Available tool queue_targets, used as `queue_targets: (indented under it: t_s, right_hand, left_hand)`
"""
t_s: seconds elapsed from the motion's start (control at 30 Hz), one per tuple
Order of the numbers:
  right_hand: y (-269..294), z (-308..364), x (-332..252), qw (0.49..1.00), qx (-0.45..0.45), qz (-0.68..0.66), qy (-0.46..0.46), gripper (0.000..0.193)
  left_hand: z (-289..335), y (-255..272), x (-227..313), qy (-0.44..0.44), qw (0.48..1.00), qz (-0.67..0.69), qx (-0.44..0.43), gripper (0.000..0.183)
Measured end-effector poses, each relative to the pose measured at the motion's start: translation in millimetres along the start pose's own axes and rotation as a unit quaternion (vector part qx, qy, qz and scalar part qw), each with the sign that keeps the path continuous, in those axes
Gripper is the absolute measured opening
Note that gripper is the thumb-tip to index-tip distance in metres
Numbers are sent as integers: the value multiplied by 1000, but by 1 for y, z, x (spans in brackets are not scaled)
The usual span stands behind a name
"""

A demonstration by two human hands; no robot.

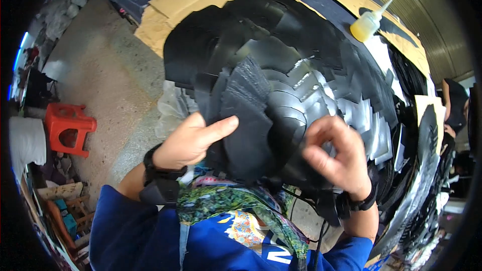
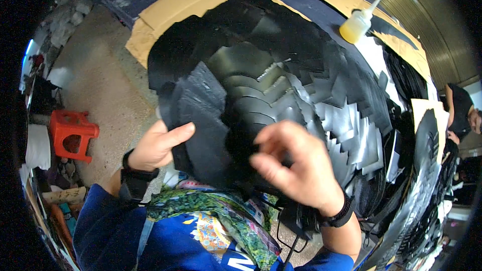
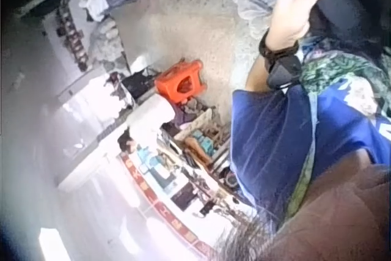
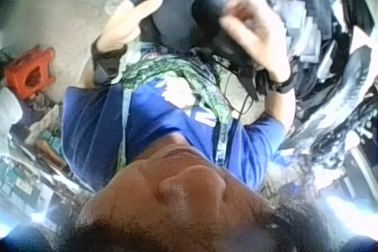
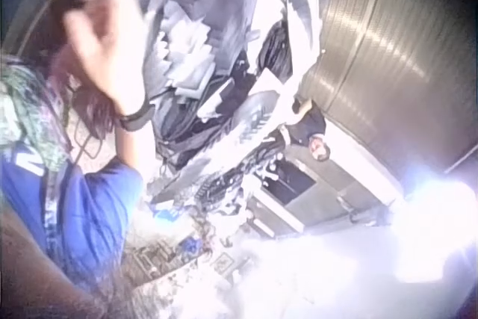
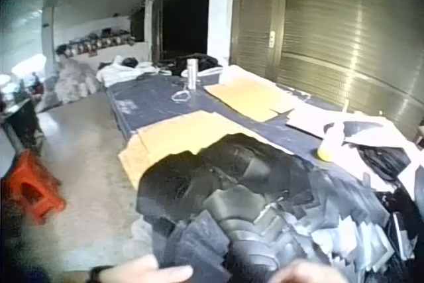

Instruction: The person is seen picking up and sorting black shoe components into piles.

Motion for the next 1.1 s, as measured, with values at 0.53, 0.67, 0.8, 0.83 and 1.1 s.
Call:
queue_targets:
  t_s: [0.53, 0.67, 0.8, 0.83, 1.1]
  right_hand:
    - [-54, -10, -1, 996, 76, 36, -9, 33]
    - [-49, -7, 3, 991, 105, 47, 74, 26]
    - [-52, -1, -5, 972, 98, 174, 121, 31]
    - [-53, -1, -6, 961, 108, 206, 147, 34]
    - [-58, 4, -1, 932, 134, 271, 200, 36]
  left_hand:
    - [7, -31, -23, -62, 993, 102, -11, 27]
    - [7, -28, -20, -64, 991, 121, -6, 26]
    - [3, -30, -21, -77, 985, 151, -12, 26]
    - [2, -30, -23, -77, 986, 151, -12, 26]
    - [4, -30, -28, -79, 987, 138, 4, 29]
Point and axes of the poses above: each hand's wrist, its own z-axis away from the middle knuckle, its own y-axis out of the back of the hand, x = y × z, the point moved 2 cm from there along -z, towards the middle knuckle, and after that the axes turned 8 degrees about -y, right-handed, at the moved point
